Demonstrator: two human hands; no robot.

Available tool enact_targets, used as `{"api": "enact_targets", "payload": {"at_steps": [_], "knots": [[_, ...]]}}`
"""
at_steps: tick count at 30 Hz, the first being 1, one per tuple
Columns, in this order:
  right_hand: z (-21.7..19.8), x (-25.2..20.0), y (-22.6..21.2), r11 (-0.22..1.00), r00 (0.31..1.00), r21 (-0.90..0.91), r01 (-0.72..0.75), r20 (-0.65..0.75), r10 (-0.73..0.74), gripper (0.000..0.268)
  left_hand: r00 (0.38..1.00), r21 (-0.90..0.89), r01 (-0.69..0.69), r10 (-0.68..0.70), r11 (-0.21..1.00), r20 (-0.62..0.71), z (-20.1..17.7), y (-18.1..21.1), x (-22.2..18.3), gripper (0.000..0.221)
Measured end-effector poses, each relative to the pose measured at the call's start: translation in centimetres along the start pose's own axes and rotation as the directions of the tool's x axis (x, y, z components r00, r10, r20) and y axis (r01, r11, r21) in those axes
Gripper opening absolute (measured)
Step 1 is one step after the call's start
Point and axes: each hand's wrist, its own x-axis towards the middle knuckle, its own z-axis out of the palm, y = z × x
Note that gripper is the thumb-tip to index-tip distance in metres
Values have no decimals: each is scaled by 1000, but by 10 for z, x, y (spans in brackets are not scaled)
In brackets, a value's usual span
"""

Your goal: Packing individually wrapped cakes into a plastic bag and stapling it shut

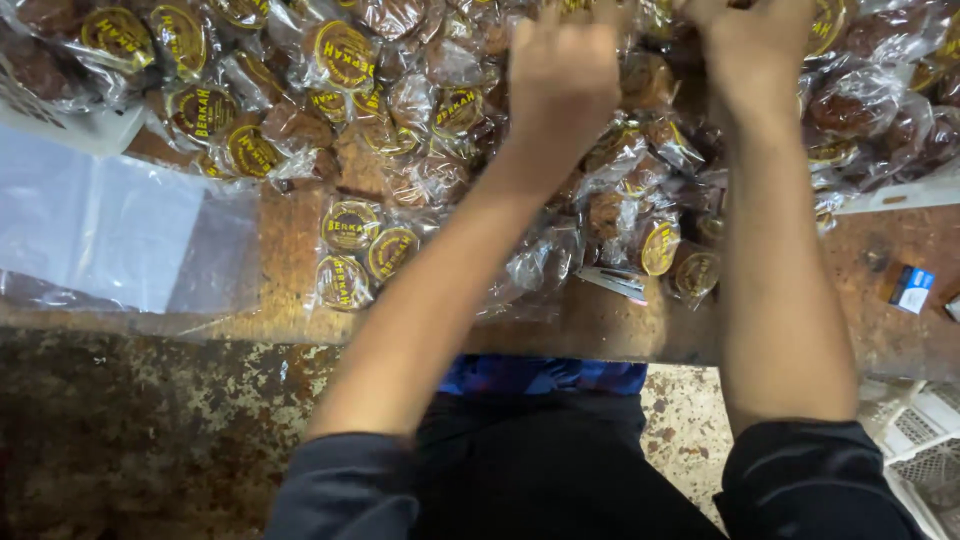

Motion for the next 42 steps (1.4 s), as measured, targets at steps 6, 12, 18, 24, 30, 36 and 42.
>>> {"api": "enact_targets", "payload": {"at_steps": [6, 12, 18, 24, 30, 36, 42], "knots": [[-36, -3, -16, 998, 995, -25, -55, 76, 57, 30, 692, -763, 646, -440, 22, 573, -68, -60, 14, 17], [-28, -3, -38, 998, 991, 5, -67, 114, 66, 26, 365, -467, 560, -303, -684, 881, -126, -71, -8, 38], [-16, -1, -66, 998, 985, 26, -62, 164, 57, 24, 464, -470, 514, -228, -718, 856, -130, -61, -36, 44], [-9, -28, -95, 996, 971, 29, -85, 226, 76, 22, 601, -457, 318, -196, -831, 775, -126, -57, -52, 17], [-4, -90, -146, 969, 923, 25, -246, 312, 226, 24, 543, -522, 201, -349, -829, 763, -122, -14, -59, 35], [11, -157, -135, 989, 886, 28, -147, 447, 119, 47, 265, -383, 240, -320, -892, 910, -118, 22, -70, 35], [-12, -200, -127, 981, 954, -19, -194, 228, 193, 52, 565, -600, 442, -312, -667, 764, -134, 33, -91, 64]]}}
